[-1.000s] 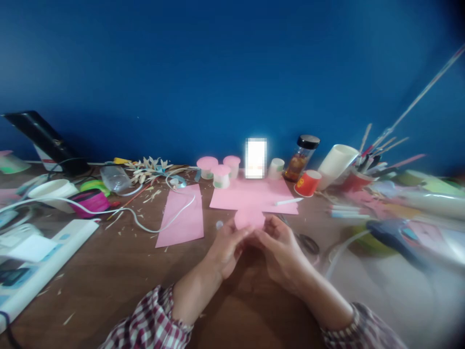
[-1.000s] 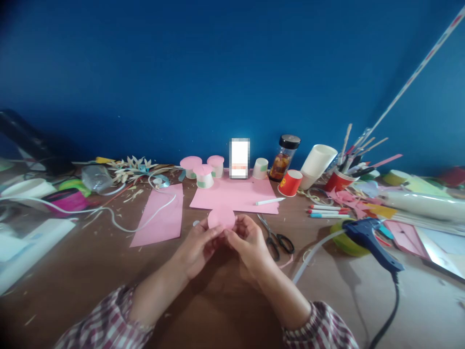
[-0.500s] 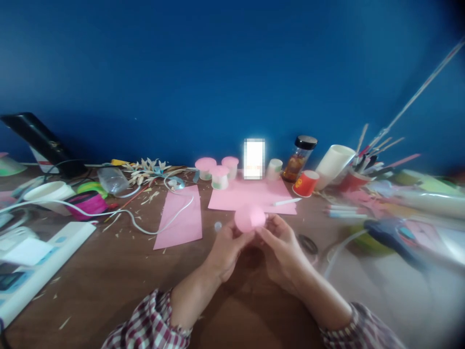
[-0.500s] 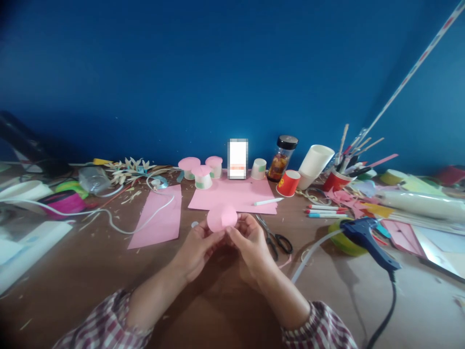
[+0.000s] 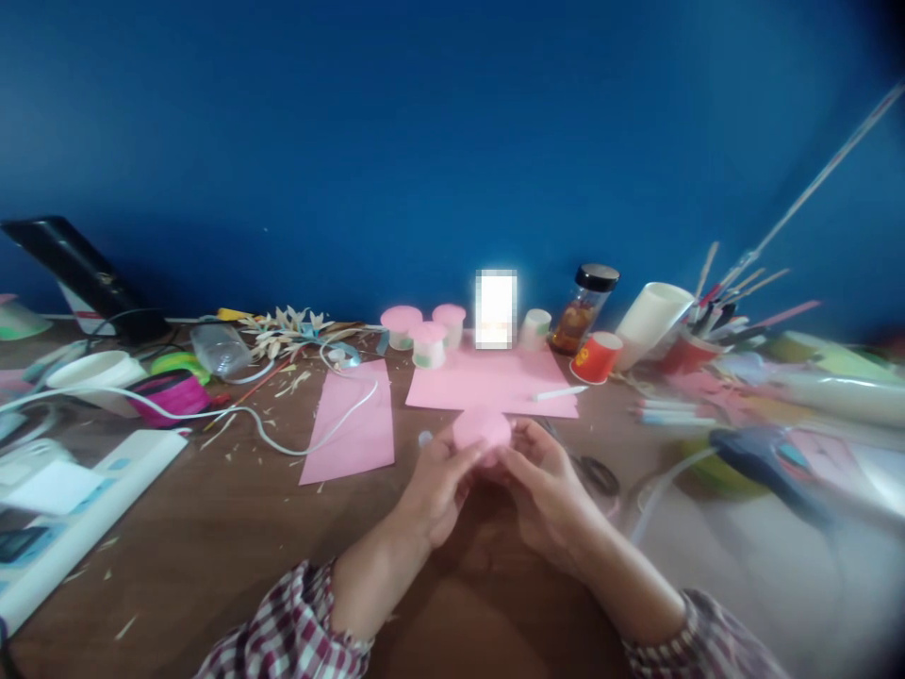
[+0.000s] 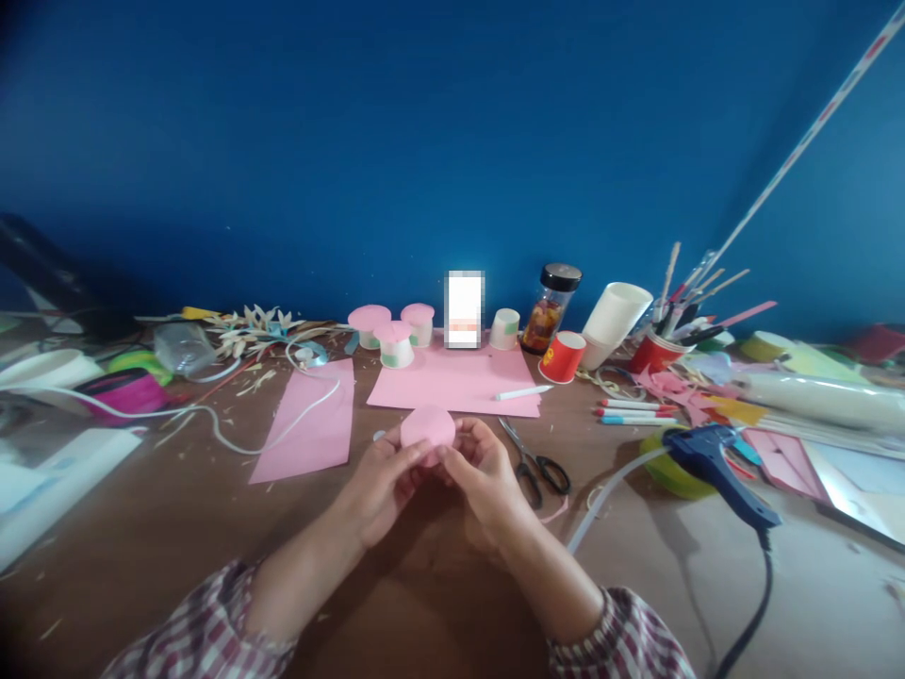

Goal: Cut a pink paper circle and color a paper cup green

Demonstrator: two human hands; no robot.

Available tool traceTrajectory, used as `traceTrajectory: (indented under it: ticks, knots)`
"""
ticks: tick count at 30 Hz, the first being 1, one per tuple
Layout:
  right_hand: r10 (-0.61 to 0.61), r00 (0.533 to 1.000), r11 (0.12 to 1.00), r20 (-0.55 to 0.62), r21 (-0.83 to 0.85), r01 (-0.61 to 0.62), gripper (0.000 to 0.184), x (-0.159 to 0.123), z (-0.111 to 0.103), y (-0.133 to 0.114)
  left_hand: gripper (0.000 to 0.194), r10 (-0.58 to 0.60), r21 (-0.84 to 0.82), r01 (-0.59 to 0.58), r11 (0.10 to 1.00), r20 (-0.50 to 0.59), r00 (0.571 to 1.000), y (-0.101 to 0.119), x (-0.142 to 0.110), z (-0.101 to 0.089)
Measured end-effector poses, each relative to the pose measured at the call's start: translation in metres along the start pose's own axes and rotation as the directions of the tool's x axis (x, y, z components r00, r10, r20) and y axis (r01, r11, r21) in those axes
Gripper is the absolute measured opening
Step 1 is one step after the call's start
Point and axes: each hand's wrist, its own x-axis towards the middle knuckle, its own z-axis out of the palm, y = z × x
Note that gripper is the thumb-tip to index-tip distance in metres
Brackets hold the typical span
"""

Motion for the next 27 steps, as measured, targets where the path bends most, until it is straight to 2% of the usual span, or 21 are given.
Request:
traceTrajectory:
  ticks: [5, 12, 17, 21, 27]
  knots:
    - [-0.025, 0.999, 1.0, -0.036, 0.016, 0.026, 0.025, 0.0005, 0.0002, -0.0024, 0.034, -0.038, -0.067, 0.039, 0.997, 0.016, 0.999, 0.0014, -0.0006, -0.0008]
    - [-0.012, 1.0, 0.997, 0.016, -0.076, 0.013, 0.026, -0.002, 0.0, -0.0031, 0.034, -0.016, -0.06, 0.019, 0.998, 0.046, 0.999, 0.0, 0.003, -0.0045]
    - [-0.035, 0.999, 0.999, -0.04, -0.032, 0.034, 0.03, -0.0008, 0.0011, -0.0027, 0.036, -0.019, -0.039, 0.023, 0.999, 0.088, 0.996, 0.0009, 0.0019, -0.0041]
    - [-0.027, 0.999, 1.0, -0.025, -0.012, 0.027, 0.029, -0.0021, 0.0014, -0.0028, 0.046, -0.001, 0.008, 0.0, 1.0, 0.057, 0.998, 0.0006, 0.0015, -0.0026]
    - [-0.024, 1.0, 0.999, 0.01, -0.025, 0.025, 0.03, -0.0033, 0.0022, -0.0049, 0.042, 0.021, 0.009, -0.022, 1.0, 0.06, 0.998, 0.003, 0.0014, 0.0012]
